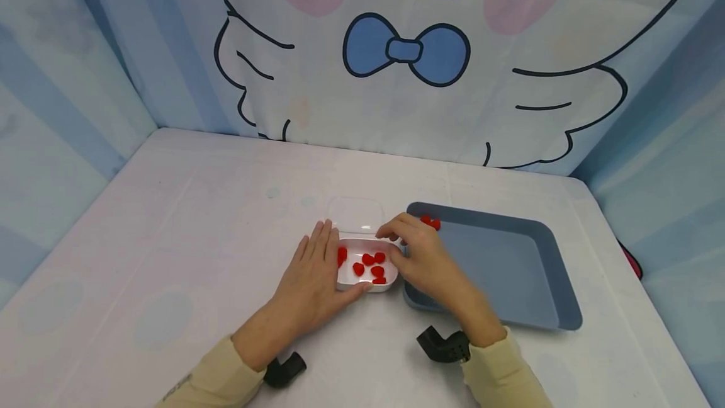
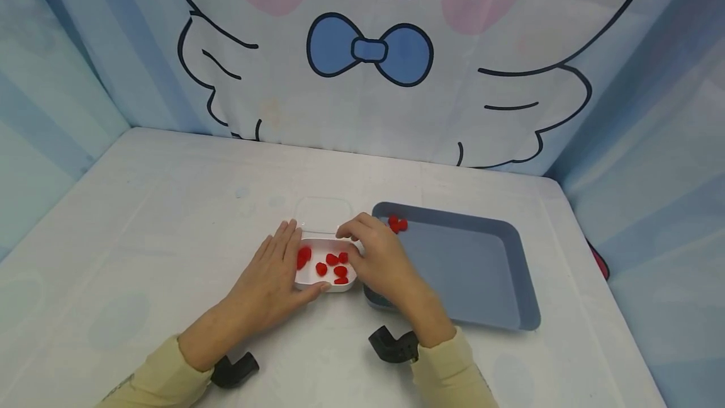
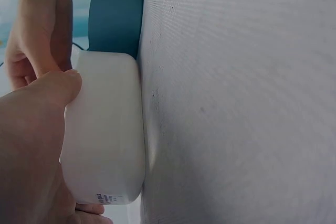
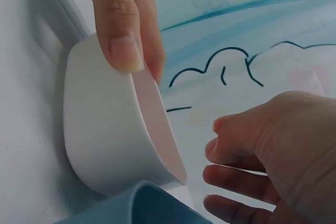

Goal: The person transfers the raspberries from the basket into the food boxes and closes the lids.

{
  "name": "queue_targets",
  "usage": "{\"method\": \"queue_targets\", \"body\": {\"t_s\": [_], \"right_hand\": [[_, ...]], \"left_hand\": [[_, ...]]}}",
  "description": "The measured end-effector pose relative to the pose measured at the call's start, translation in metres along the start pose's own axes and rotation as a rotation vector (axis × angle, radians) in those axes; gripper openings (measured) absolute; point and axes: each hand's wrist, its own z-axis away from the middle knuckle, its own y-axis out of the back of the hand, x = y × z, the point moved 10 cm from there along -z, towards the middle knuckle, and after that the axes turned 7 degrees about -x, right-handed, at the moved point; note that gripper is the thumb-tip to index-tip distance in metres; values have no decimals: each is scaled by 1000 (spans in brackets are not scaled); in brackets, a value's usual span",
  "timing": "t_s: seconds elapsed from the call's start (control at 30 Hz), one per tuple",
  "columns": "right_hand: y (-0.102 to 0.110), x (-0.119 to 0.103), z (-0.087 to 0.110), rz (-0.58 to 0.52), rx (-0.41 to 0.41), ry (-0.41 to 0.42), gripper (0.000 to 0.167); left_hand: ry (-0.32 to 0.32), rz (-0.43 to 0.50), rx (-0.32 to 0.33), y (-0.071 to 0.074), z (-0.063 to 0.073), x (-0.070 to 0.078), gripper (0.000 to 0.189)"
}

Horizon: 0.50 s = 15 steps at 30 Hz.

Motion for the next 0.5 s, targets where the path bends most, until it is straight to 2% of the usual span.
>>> {"method": "queue_targets", "body": {"t_s": [0.13,0.3,0.4,0.5], "right_hand": [[12,11,3,-13,39,-34,20],[23,29,8,-13,56,-129,18],[26,36,10,7,33,-182,18],[22,42,12,27,-25,-231,19]], "left_hand": [[2,6,-3,0,0,0,108],[13,15,-19,-2,0,-1,107],[14,19,-23,-1,0,-1,107],[13,18,-24,-1,0,-1,107]]}}
